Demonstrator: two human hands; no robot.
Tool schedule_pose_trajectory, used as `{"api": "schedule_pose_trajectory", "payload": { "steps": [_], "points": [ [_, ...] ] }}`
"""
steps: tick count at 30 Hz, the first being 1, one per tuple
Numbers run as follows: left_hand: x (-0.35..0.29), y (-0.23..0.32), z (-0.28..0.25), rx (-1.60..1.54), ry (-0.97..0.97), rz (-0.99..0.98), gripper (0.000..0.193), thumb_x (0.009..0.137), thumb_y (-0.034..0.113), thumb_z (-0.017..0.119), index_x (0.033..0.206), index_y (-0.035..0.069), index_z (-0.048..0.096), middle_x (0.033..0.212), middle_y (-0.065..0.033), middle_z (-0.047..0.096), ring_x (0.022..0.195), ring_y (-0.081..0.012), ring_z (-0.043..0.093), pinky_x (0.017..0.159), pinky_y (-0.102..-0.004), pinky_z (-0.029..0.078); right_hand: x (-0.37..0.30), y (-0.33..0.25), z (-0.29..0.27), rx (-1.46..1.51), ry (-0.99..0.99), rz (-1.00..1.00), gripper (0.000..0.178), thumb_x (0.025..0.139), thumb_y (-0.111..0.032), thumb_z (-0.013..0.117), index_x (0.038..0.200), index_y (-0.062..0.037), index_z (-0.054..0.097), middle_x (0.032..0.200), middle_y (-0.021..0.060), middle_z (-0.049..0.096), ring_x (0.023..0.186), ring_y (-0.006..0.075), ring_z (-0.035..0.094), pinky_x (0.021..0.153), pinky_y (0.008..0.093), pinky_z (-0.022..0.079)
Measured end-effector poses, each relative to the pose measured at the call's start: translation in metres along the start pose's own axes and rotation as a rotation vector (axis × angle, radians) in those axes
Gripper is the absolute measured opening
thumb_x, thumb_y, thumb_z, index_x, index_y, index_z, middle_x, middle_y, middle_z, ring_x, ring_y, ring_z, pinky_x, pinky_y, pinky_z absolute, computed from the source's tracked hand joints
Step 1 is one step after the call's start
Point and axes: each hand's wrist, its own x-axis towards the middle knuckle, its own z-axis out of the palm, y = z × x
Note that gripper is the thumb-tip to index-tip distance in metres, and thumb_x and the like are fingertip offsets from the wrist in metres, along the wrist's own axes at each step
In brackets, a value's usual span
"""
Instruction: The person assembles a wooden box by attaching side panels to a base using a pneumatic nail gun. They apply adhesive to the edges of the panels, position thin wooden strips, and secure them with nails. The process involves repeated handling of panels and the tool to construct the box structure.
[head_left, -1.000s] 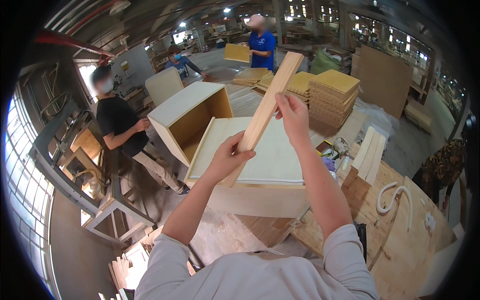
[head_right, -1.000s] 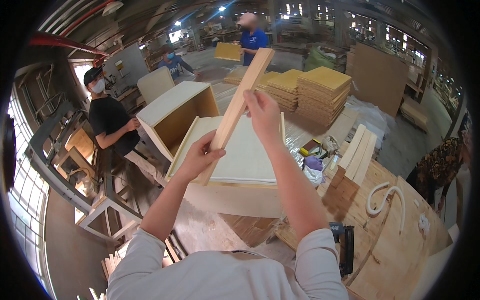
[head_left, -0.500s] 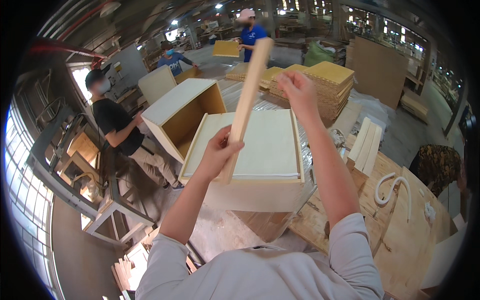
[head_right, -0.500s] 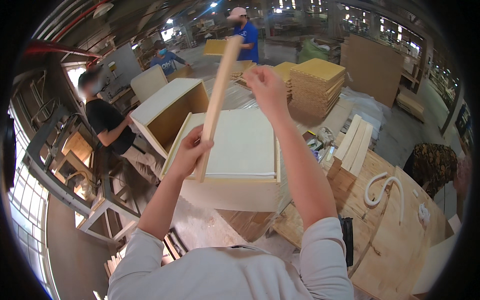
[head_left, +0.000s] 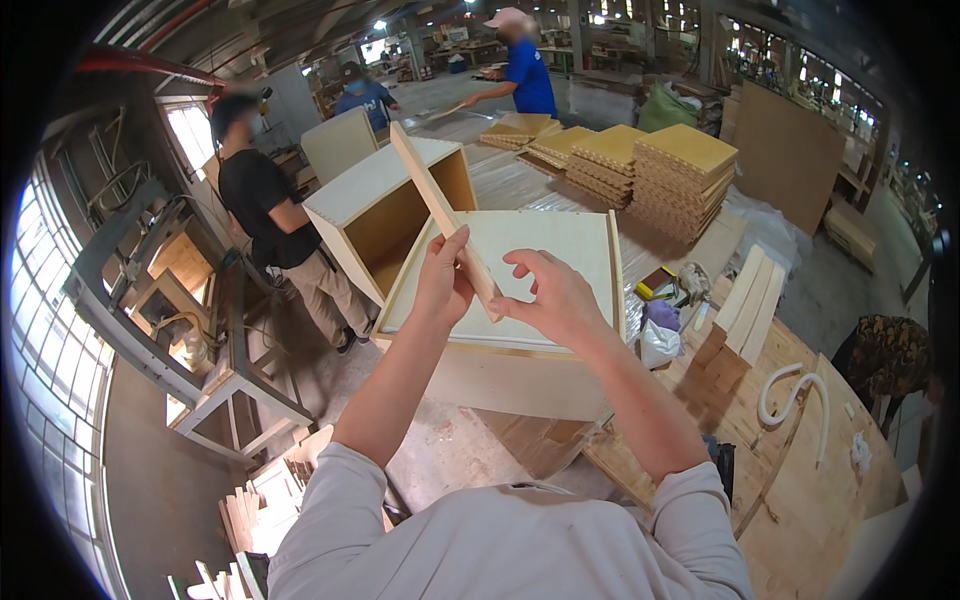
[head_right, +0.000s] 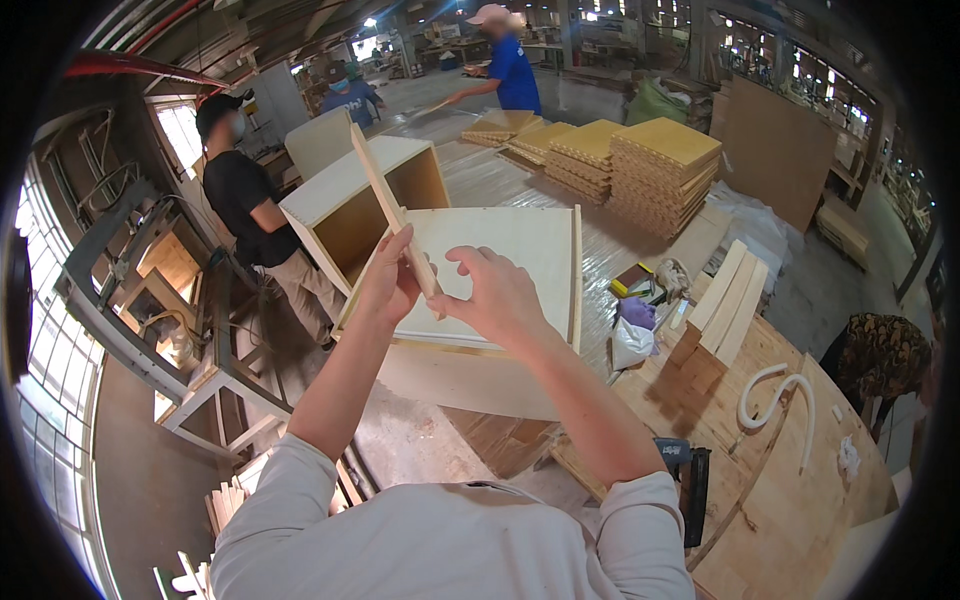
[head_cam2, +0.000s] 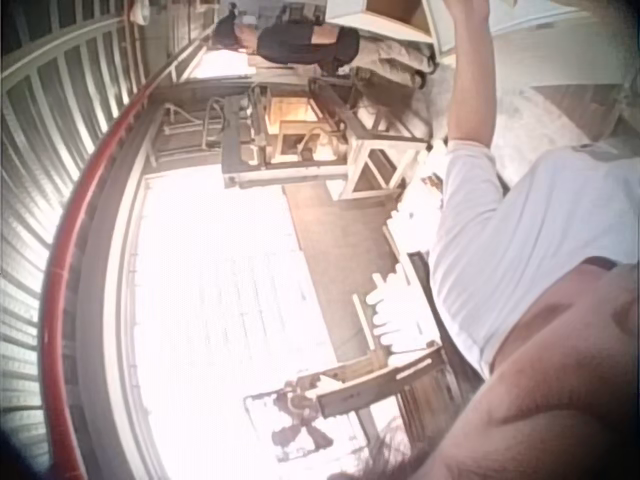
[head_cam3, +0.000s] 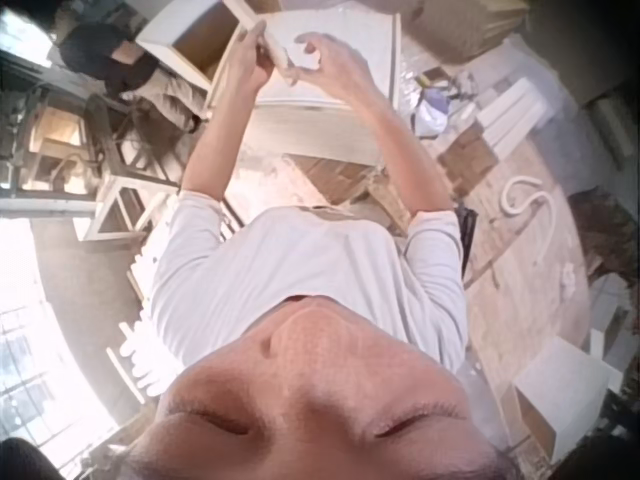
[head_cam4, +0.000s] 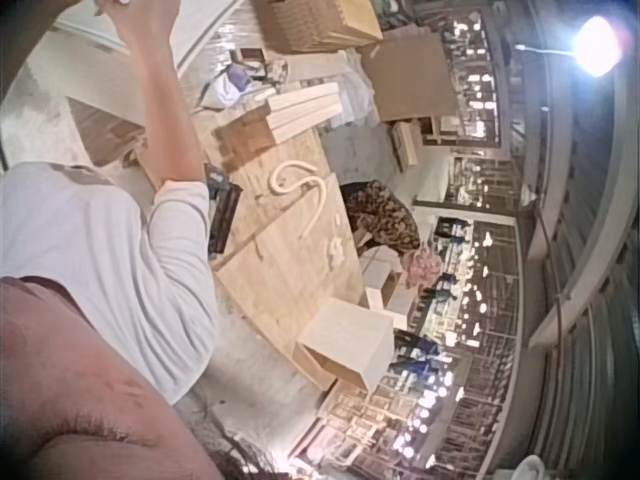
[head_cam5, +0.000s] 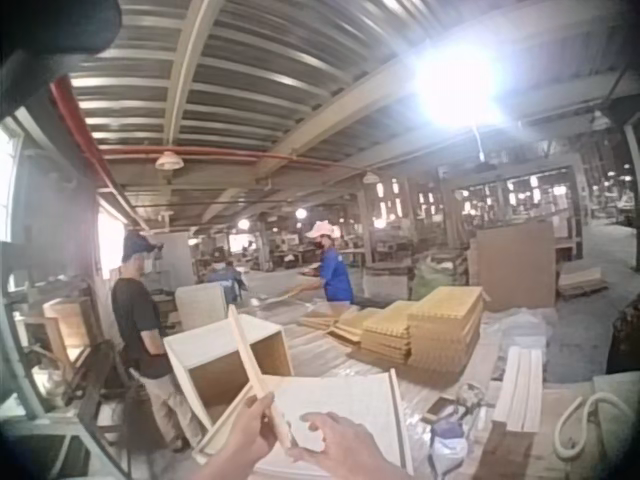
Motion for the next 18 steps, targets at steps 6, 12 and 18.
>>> {"api": "schedule_pose_trajectory", "payload": {
  "steps": [6, 12, 18],
  "points": [
    [-0.005, 0.002, -0.003, 0.231, -0.143, 0.064, 0.034, 0.085, 0.019, 0.067, 0.113, 0.005, 0.053, 0.094, -0.0054, 0.051, 0.077, -0.0177, 0.055, 0.066, -0.0356, 0.05, 0.001, 0.005, 0.002, 0.021, 0.145, -0.116, 0.045, 0.072, -0.027, 0.074, 0.111, -0.0093, 0.057, 0.108, 0.01, 0.059, 0.096, 0.0291, 0.057, 0.08, 0.0406, 0.045],
    [-0.019, 0.024, -0.013, 1.294, -0.206, 0.932, 0.056, 0.072, 0.005, 0.074, 0.125, 0.006, 0.056, 0.103, -0.0054, 0.052, 0.092, -0.0168, 0.051, 0.083, -0.0272, 0.044, 0.005, 0.011, -0.039, -0.413, 0.561, -0.506, 0.042, 0.069, -0.019, 0.072, 0.109, -0.0121, 0.061, 0.118, 0.005, 0.053, 0.102, 0.0267, 0.05, 0.088, 0.0411, 0.038],
    [-0.035, 0.044, -0.025, 1.49, -0.228, 1.0, 0.053, 0.068, 0.001, 0.074, 0.119, 0.008, 0.061, 0.105, -0.0062, 0.054, 0.102, -0.0248, 0.047, 0.086, -0.0321, 0.043, -0.015, 0.023, -0.06, -0.727, 0.556, -0.444, 0.045, 0.067, -0.02, 0.074, 0.11, -0.0162, 0.063, 0.129, 0.0009, 0.048, 0.11, 0.023, 0.047, 0.093, 0.0421, 0.035]
  ]
}}
